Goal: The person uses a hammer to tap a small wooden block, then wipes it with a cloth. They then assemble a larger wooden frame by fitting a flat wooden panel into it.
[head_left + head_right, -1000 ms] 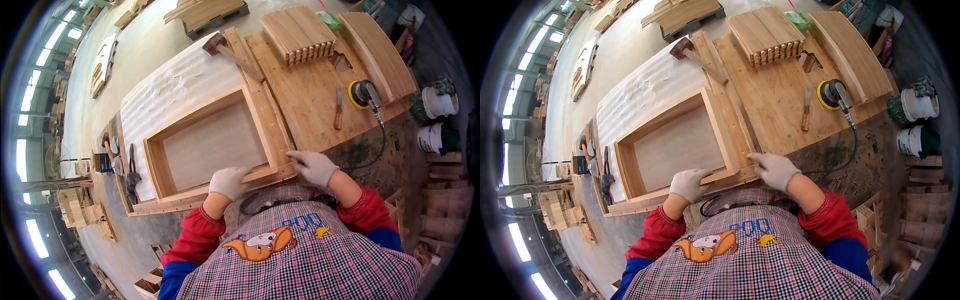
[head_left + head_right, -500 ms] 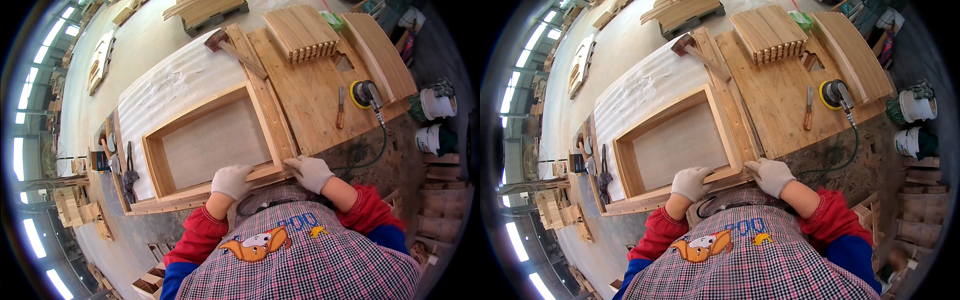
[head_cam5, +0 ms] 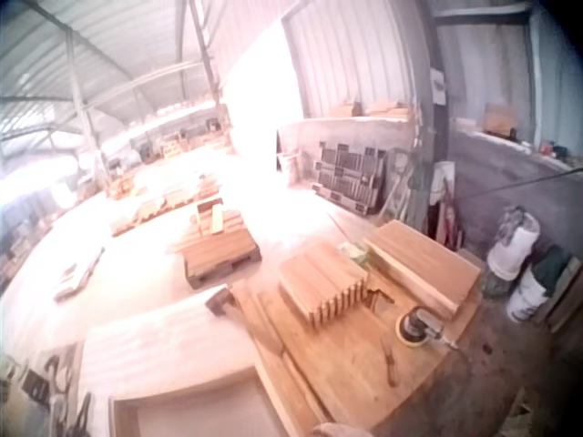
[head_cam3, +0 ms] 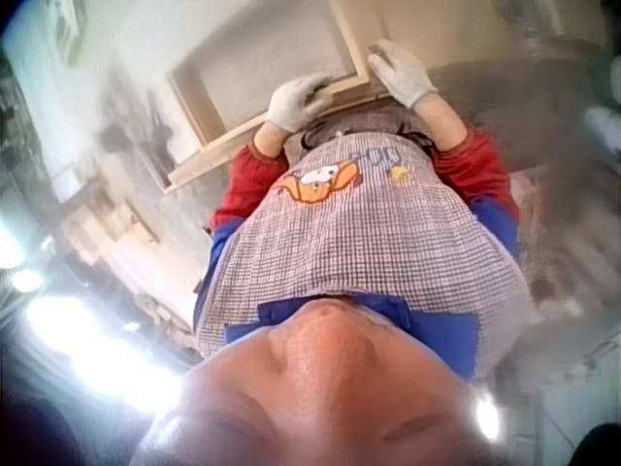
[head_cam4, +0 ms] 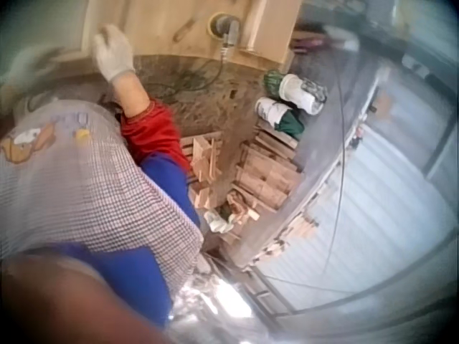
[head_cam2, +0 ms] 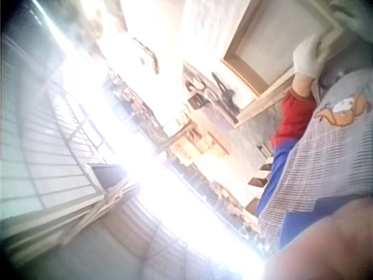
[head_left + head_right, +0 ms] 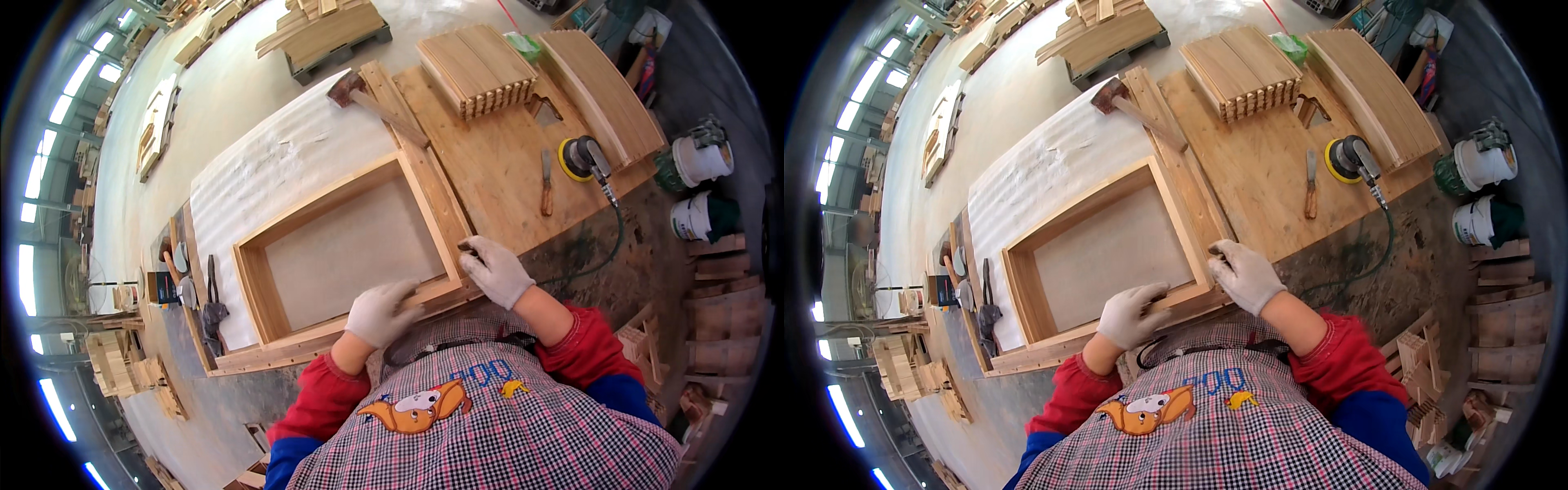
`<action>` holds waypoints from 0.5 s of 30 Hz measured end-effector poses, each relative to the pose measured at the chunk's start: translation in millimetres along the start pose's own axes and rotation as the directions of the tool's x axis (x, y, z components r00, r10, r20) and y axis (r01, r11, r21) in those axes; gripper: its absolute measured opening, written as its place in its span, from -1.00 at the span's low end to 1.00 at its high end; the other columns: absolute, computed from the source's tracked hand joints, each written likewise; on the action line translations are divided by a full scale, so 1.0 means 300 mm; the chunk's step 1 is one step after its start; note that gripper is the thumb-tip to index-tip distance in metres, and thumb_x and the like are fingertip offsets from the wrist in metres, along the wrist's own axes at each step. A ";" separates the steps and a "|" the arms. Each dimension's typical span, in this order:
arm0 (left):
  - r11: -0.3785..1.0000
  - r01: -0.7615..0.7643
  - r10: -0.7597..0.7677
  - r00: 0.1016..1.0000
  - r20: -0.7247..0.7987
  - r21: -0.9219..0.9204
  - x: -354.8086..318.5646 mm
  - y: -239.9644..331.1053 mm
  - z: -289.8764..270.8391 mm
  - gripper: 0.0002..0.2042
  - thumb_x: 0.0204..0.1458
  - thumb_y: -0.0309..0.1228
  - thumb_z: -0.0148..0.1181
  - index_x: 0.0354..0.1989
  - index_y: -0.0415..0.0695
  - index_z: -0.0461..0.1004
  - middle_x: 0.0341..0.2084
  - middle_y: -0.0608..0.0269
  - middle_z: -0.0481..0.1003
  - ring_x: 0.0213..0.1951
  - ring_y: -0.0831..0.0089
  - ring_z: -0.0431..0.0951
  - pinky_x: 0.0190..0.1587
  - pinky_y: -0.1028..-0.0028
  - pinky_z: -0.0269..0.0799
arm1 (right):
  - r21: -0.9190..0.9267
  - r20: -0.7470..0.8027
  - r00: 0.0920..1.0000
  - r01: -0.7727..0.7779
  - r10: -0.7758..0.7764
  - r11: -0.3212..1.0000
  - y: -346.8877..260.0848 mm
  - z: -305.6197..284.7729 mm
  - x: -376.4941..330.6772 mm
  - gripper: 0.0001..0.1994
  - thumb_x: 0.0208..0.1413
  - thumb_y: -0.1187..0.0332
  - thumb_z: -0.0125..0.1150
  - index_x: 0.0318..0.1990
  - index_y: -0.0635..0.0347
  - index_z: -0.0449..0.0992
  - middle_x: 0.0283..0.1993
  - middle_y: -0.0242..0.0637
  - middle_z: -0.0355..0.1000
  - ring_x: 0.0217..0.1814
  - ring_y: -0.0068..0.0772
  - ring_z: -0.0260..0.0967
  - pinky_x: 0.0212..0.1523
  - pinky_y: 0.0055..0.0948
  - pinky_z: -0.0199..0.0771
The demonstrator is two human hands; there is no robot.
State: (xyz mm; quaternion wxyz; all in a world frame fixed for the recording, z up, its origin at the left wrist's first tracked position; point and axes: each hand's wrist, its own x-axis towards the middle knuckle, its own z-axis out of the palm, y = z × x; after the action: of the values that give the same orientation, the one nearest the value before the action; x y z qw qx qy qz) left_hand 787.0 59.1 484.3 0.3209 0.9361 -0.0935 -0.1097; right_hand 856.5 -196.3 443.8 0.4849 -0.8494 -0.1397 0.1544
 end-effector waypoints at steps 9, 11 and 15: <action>0.642 0.755 -0.361 0.452 -0.816 0.134 -0.527 -0.606 -0.211 -0.34 0.04 -0.25 0.28 0.33 -0.12 0.23 0.23 0.04 0.33 0.15 0.08 0.40 0.12 0.17 0.42 | -0.157 0.045 0.984 -0.166 0.175 0.974 -0.101 0.104 0.036 -0.14 0.09 -0.13 0.17 0.35 0.40 0.16 0.13 0.32 0.38 0.19 0.20 0.38 0.21 -0.14 0.38; 0.646 0.690 -0.643 0.262 -0.720 -0.326 -0.638 -0.728 -0.177 -0.33 0.10 -0.11 0.26 0.35 -0.10 0.21 0.22 0.08 0.32 0.07 0.14 0.45 0.06 0.18 0.47 | -0.162 0.102 0.962 -0.237 0.255 0.958 -0.104 0.115 0.047 -0.14 0.05 -0.09 0.15 0.37 0.39 0.12 0.13 0.34 0.37 0.19 0.23 0.38 0.22 -0.11 0.37; 0.177 0.117 -0.972 0.178 -0.155 -0.977 -0.680 -0.789 -0.114 -0.36 0.13 0.04 0.24 0.28 -0.09 0.32 0.08 0.13 0.43 -0.06 0.22 0.53 -0.04 0.24 0.51 | -0.176 0.112 0.964 -0.220 0.241 0.959 -0.087 0.119 0.057 -0.20 0.06 0.04 0.14 0.34 0.47 0.13 0.10 0.35 0.38 0.16 0.24 0.39 0.18 -0.09 0.38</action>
State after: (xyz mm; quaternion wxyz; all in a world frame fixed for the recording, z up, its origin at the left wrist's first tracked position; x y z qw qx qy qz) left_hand 625.2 312.7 393.3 0.6237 0.5172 0.5579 0.1795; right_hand 855.6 -149.1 447.1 0.3824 -0.8845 -0.0835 0.2540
